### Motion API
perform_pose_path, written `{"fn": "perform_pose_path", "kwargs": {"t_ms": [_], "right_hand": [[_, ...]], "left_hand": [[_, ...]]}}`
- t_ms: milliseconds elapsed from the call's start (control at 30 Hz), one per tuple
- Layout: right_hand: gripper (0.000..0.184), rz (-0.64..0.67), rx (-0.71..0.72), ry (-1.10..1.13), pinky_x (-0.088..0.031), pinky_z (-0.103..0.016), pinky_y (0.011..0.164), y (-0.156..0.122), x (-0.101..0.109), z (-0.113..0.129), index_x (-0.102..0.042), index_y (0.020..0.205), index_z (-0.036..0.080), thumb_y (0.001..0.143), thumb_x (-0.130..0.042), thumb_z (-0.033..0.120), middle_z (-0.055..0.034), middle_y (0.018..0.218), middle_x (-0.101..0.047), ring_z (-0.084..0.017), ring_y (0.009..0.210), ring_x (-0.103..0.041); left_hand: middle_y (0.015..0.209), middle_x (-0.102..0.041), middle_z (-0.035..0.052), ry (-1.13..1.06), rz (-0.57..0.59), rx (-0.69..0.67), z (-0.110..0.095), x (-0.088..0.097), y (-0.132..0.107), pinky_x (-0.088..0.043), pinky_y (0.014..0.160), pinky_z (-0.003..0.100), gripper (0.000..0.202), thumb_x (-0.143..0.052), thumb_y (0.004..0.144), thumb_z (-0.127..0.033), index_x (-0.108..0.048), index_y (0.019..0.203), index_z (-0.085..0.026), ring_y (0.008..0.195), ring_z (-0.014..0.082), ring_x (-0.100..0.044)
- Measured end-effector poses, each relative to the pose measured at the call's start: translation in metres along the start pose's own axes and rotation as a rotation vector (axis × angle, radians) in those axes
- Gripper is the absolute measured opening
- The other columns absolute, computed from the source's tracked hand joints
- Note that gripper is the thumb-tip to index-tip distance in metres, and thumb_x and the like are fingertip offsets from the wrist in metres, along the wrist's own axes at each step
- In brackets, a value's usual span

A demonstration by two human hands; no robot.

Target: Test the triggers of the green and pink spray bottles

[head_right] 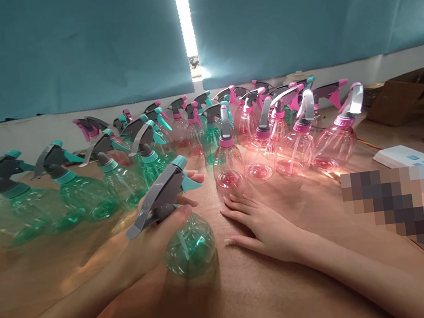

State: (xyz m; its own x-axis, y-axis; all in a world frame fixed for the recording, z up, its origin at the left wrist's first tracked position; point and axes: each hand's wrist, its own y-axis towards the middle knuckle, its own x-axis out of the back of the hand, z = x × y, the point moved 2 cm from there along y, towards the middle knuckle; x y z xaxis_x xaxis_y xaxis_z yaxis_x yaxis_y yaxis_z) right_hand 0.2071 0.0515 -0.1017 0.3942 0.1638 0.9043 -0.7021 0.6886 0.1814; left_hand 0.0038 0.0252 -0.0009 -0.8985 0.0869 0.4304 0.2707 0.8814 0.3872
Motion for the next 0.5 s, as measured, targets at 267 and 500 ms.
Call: {"fn": "perform_pose_path", "kwargs": {"t_ms": [267, 500], "right_hand": [[0.065, 0.016, -0.011, -0.015, -0.029, -0.055, 0.115, -0.0005, -0.0011, -0.0016, -0.042, 0.146, 0.020, 0.093, -0.046, 0.058, -0.0098, 0.155, -0.034, -0.031, 0.144, -0.028], [0.066, 0.038, -0.032, -0.008, -0.029, -0.055, 0.115, 0.0002, 0.0003, 0.0000, -0.042, 0.146, 0.021, 0.092, -0.045, 0.060, -0.0088, 0.155, -0.033, -0.031, 0.144, -0.028]], "left_hand": [[0.061, -0.036, -0.0062, -0.018, 0.002, -0.004, 0.0005, -0.0004, 0.0013, -0.040, 0.057, 0.027, 0.023, -0.048, 0.080, -0.019, -0.051, 0.102, -0.025, 0.074, 0.0186, -0.056], [0.061, -0.037, -0.0065, -0.003, 0.001, 0.010, -0.0013, 0.0002, 0.0002, -0.039, 0.056, 0.027, 0.022, -0.047, 0.080, -0.017, -0.051, 0.100, -0.025, 0.072, 0.0175, -0.056]]}}
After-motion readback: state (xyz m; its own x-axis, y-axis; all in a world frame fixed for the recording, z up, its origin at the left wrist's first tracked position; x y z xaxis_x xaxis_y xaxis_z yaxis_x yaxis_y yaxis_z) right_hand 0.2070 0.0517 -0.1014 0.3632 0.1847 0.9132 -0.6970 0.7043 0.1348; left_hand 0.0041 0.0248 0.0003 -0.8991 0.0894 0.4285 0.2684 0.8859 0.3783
